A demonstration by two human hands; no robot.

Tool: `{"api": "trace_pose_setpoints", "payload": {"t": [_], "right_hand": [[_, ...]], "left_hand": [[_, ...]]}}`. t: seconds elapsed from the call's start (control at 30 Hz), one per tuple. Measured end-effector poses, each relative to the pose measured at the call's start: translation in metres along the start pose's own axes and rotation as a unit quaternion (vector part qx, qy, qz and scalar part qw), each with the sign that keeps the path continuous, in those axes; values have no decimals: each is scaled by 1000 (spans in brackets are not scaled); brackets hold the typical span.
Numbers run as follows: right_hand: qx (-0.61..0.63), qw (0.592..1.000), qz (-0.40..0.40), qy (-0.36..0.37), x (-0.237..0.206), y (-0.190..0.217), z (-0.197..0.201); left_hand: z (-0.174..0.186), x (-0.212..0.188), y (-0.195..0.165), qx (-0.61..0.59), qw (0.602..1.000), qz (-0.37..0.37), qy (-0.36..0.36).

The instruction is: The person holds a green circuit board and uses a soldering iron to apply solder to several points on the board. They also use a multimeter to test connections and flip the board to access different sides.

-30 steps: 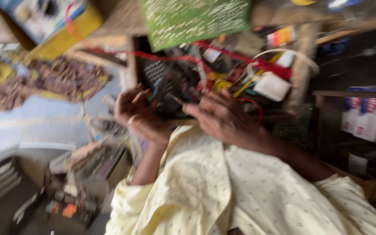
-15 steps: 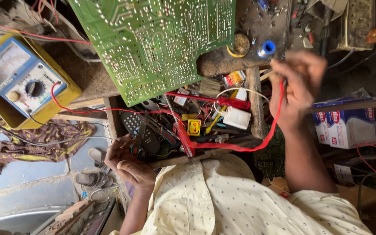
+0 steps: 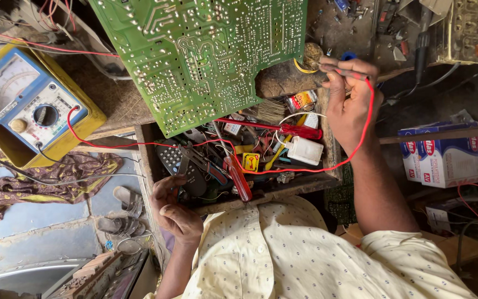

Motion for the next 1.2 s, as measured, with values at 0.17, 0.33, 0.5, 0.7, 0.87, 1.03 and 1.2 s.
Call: {"api": "trace_pose_setpoints", "payload": {"t": [0.17, 0.33, 0.5, 0.7, 0.87, 1.03, 1.2], "right_hand": [[-25, 999, 9, 25, 6, -1, -2], [-94, 995, 15, 34, 11, 3, -4], [-124, 990, 32, 52, 14, 5, -8], [-118, 992, 33, 36, 12, 3, -16], [-88, 995, 54, 3, 9, -4, -20], [18, 999, 38, -16, -1, -10, -22], [41, 997, 44, -54, -4, 5, -22]], "left_hand": [[0, 10, 0, 2, 1000, 3, 23], [1, 13, 3, 5, 1000, 8, 21], [5, 14, 7, 11, 1000, 6, 24], [7, 17, 9, 30, 999, 5, 23], [7, 21, 5, 55, 998, -6, 28], [9, 22, -1, 61, 997, -8, 38], [10, 27, -8, 62, 997, -15, 39]]}}
Point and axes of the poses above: each hand's wrist, its own x-axis towards the middle knuckle, its own z-axis out of the back of the hand, y = z × x, the point moved 1 cm from there along x, towards the middle knuckle, and after that the axes turned 2 degrees about z, right-handed, at the moved point
